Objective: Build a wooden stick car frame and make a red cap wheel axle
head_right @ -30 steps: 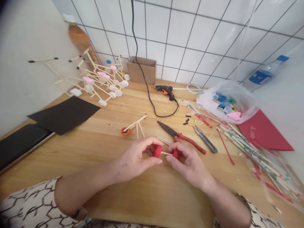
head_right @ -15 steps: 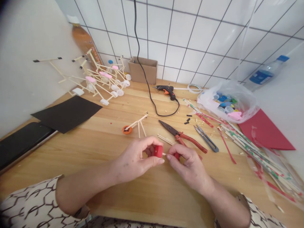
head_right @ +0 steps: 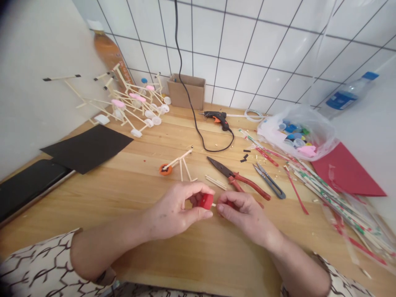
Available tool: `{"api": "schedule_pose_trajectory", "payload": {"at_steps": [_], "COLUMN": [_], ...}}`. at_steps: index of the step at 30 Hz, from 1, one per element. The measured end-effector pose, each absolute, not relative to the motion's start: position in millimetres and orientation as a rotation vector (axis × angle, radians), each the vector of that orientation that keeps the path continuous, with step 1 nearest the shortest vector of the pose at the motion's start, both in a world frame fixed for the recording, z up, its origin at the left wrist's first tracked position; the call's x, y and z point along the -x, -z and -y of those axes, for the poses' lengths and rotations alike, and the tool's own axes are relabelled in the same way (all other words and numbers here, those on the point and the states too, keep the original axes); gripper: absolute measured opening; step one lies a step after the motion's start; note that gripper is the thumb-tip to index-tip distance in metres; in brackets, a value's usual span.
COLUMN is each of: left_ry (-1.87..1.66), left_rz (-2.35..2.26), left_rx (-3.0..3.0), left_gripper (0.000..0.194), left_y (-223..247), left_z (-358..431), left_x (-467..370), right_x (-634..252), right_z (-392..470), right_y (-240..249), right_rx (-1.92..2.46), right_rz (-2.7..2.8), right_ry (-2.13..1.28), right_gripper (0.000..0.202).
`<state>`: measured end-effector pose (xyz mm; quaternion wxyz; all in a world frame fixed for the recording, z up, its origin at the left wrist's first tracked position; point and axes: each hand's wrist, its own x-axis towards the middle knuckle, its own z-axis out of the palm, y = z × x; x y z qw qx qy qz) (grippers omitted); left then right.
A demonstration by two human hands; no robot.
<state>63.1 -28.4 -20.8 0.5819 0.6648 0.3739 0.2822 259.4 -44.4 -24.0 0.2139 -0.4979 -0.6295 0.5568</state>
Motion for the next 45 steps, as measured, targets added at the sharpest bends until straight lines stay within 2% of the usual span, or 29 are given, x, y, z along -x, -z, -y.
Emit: {"api": "schedule_pose_trajectory", "payload": {"at_steps": [11, 14, 21, 30, 36, 45], "left_ry": [-0.622, -0.627, -0.691, -0.688, -0.574, -0.488], "left_rz": [-0.884, -0.867, -0.893, -0.972, -1.007, -1.095], "left_rx": [-1.471, -1.455, -1.424, -1.445, -1.619, -1.735], "left_gripper": [0.018, 0.014, 0.015, 0.023, 0.012, 0.015], "left_y": [24.3, 23.5, 19.4, 24.0, 27.0, 29.9], "left_z": [22.7, 21.9, 21.6, 34.4, 38.2, 32.8], "left_x": [-64.9, -64.5, -63.1, -49.8, -40.0, -37.7], "right_x": [-256.9, -257.6, -260.2, -256.4, -250.9, -251.6], "right_z": [45.9, 46.6, 49.9, 54.0, 55.8, 57.3], "right_y": [26.4, 26.6, 25.8, 35.6, 42.2, 43.1], "right_rx": [1.406, 1.408, 1.439, 1.355, 1.337, 1.311], "right_rz": [1.933, 1.931, 1.801, 1.845, 2.033, 2.182], "right_ry": [-1.241, -1.157, -1.158, -1.097, -0.936, -0.691], "right_gripper": [0.028, 0.023, 0.029, 0.024, 0.020, 0.025]}}
